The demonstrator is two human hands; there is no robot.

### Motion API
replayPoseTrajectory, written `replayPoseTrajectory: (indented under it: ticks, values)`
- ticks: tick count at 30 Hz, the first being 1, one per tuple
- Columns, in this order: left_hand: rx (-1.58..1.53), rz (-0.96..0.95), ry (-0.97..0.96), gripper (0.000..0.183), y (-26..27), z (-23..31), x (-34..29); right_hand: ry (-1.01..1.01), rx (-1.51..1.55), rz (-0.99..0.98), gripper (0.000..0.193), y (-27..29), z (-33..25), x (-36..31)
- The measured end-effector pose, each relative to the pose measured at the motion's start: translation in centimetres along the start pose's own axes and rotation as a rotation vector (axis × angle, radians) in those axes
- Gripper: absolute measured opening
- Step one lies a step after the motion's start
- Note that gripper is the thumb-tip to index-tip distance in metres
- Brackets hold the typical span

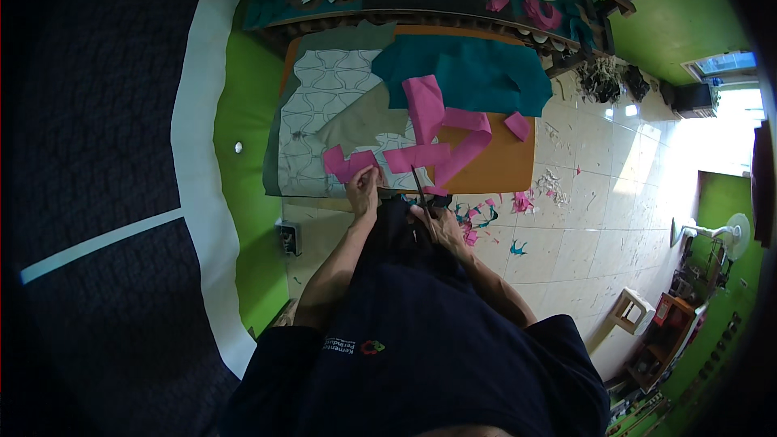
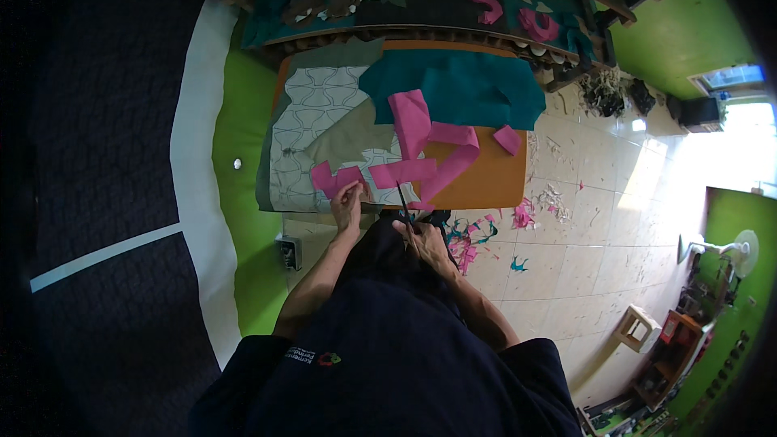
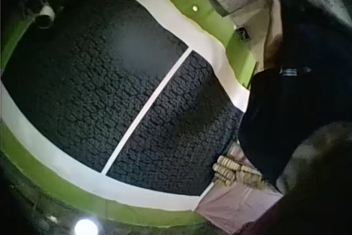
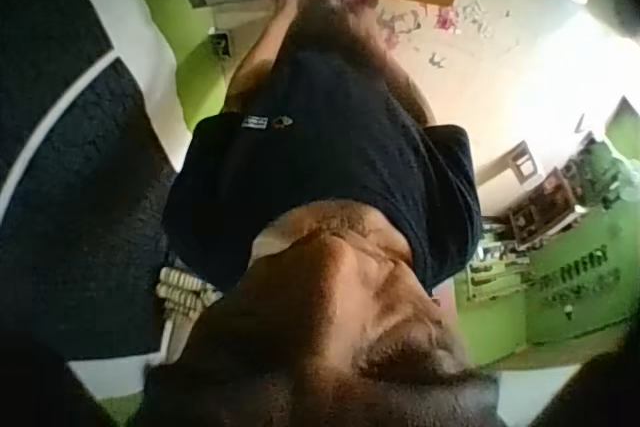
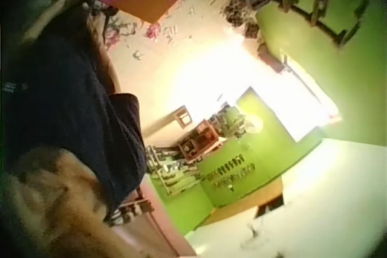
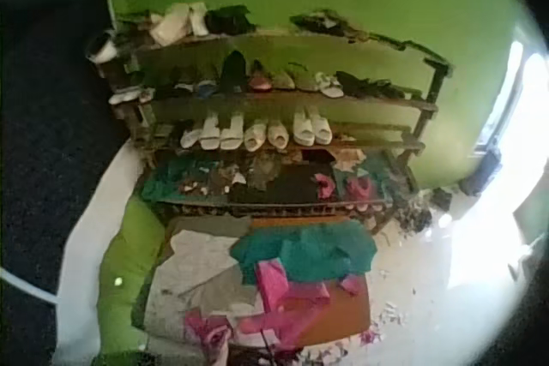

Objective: The person is cutting pieces of pink and teal fabric using scissors on a wooden table.

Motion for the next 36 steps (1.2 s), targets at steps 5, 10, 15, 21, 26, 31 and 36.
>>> replayPoseTrajectory:
  ticks: [5,10,15,21,26,31,36]
  values:
    - [0.036,-0.159,0.038,0.036,-4.1,2.0,0.1,0.048,0.044,0.064,0.073,0.3,1.8,0.0]
    - [-0.276,-0.146,0.044,0.029,-6.8,2.5,0.4,0.038,0.027,0.056,0.075,0.2,2.2,1.5]
    - [-0.276,-0.371,0.227,0.027,-6.2,1.6,0.1,-0.040,0.117,-0.006,0.081,-0.1,0.3,0.3]
    - [-0.334,-0.215,0.402,0.034,-6.1,2.2,-1.5,-0.111,0.054,-0.073,0.077,-0.9,0.7,0.9]
    - [-0.343,-0.182,0.419,0.034,-4.7,0.9,-1.1,-0.108,0.051,-0.118,0.083,-1.7,-0.2,0.2]
    - [-0.384,-0.239,0.366,0.037,-4.5,0.8,-1.1,-0.109,0.036,-0.129,0.082,-1.9,-0.9,0.2]
    - [-0.449,-0.231,0.356,0.039,-4.7,0.8,-1.4,0.012,0.030,-0.102,0.082,-1.8,-2.6,-0.4]
Point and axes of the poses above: each hand's wrist, its own x-axis towards the middle knuckle, its own y-axis out of the back of the hand, z = x × y, the point moved 6 cm from there along x, towards the middle knuckle, and after that the axes turned 14 degrees about -y, right-handed, at the moved point
